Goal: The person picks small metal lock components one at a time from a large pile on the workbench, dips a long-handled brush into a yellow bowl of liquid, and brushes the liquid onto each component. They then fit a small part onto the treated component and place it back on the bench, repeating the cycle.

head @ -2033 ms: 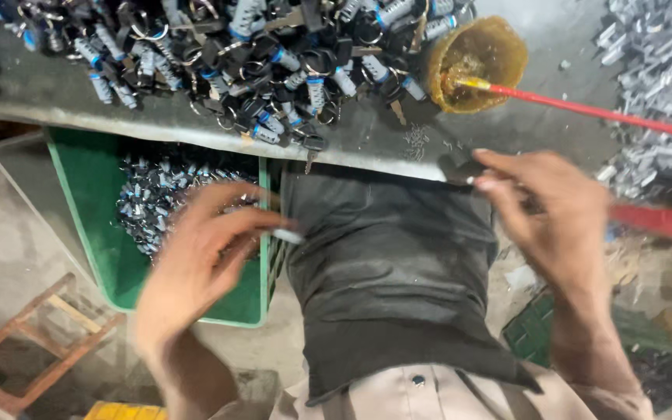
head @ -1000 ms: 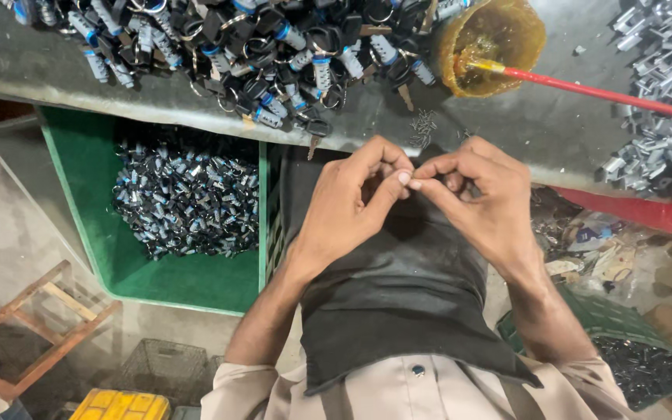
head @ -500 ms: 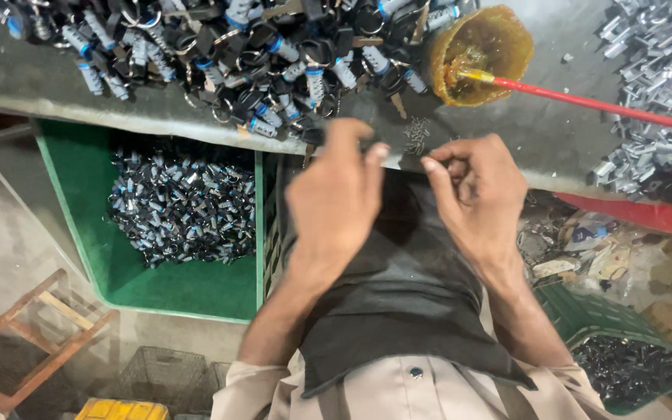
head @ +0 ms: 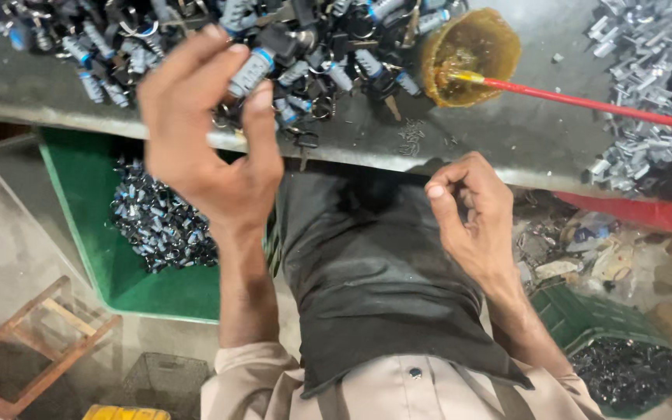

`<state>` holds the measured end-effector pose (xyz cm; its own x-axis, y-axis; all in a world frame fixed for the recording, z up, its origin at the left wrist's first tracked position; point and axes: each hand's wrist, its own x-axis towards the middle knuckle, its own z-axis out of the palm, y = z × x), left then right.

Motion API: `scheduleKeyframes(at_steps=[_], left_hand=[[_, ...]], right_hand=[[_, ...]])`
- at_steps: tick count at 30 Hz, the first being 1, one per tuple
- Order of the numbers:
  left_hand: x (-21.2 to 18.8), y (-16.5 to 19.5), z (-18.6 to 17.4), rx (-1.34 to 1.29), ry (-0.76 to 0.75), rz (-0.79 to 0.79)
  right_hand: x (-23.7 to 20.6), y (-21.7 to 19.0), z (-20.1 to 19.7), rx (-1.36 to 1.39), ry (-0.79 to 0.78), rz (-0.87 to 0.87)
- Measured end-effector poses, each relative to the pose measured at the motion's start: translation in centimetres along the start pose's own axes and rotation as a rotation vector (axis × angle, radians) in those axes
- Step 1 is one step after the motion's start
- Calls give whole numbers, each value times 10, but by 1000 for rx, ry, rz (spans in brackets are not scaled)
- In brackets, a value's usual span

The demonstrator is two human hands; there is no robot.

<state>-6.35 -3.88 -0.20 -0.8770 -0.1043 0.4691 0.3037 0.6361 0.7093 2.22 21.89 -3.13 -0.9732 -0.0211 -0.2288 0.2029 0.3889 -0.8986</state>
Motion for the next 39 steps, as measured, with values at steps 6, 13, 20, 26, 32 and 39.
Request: scheduleKeyframes(at_steps=[6, 13, 20, 26, 32, 39], left_hand=[[-24, 31, -4, -1234, -32, -491], [-84, 64, 34, -1642, -394, -1297], [-97, 64, 30, -1492, -408, -1165], [-92, 64, 29, -1485, -431, -1207], [-78, 57, 16, -1310, -546, -1069], [-59, 51, 38, -1290, -369, -922]], right_hand=[[3, -15, 4, 166, 77, -111], [6, -27, 4, 225, 77, -188], [1, -34, 17, 309, 107, -112], [-3, -25, 12, 351, 44, -72], [1, -12, 9, 959, -55, 135], [27, -1, -50, 235, 473, -203]])
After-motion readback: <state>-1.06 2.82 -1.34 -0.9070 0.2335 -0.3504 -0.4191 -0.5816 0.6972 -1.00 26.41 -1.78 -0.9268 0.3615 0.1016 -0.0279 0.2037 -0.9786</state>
